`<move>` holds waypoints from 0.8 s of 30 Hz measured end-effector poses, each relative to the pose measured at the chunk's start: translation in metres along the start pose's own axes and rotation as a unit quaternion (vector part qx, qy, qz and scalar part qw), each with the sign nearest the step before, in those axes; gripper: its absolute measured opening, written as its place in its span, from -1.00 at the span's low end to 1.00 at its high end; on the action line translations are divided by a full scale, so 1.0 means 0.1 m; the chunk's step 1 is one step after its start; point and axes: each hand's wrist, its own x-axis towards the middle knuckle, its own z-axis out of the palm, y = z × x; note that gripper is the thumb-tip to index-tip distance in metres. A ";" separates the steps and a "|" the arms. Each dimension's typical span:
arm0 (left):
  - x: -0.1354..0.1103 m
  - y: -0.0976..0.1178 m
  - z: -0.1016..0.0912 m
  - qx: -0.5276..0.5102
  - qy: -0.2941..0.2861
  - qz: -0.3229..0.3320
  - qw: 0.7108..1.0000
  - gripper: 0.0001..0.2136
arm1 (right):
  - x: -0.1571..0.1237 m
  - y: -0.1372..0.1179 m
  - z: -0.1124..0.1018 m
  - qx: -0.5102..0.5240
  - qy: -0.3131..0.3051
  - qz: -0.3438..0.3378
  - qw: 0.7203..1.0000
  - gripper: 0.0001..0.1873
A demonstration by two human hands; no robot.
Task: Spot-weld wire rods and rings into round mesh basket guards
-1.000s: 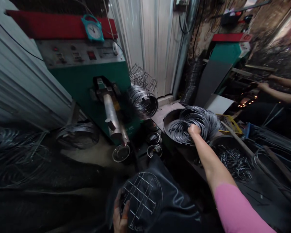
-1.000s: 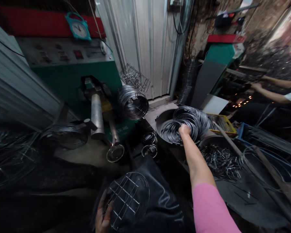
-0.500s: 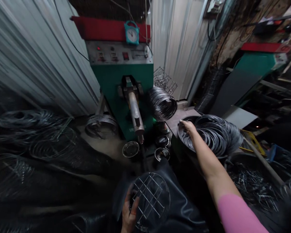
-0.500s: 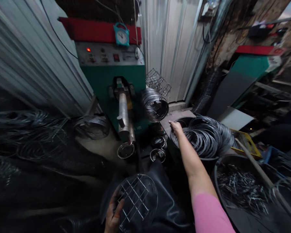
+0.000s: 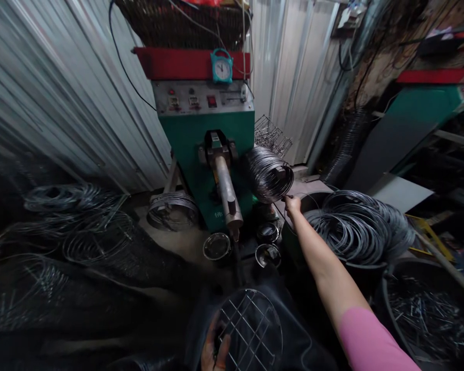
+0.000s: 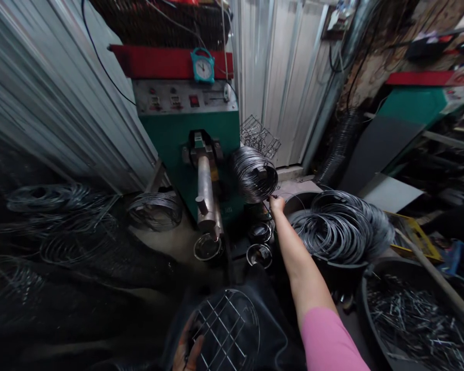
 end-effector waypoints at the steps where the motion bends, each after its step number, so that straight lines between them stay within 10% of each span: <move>1: 0.00 0.01 0.00 0.004 -0.003 0.002 1.000 -0.38 | -0.01 0.01 -0.01 -0.009 0.002 -0.006 1.000 -0.72; 16: -0.02 0.31 -0.12 -0.036 -0.047 -0.040 0.997 -0.24 | -0.55 -0.36 -0.80 -0.063 0.079 -0.136 0.986 -0.80; 24: 0.12 0.55 -0.23 -0.144 -0.152 -0.083 0.974 -0.28 | -0.80 -1.33 -1.44 -0.111 0.060 -0.429 0.895 -0.64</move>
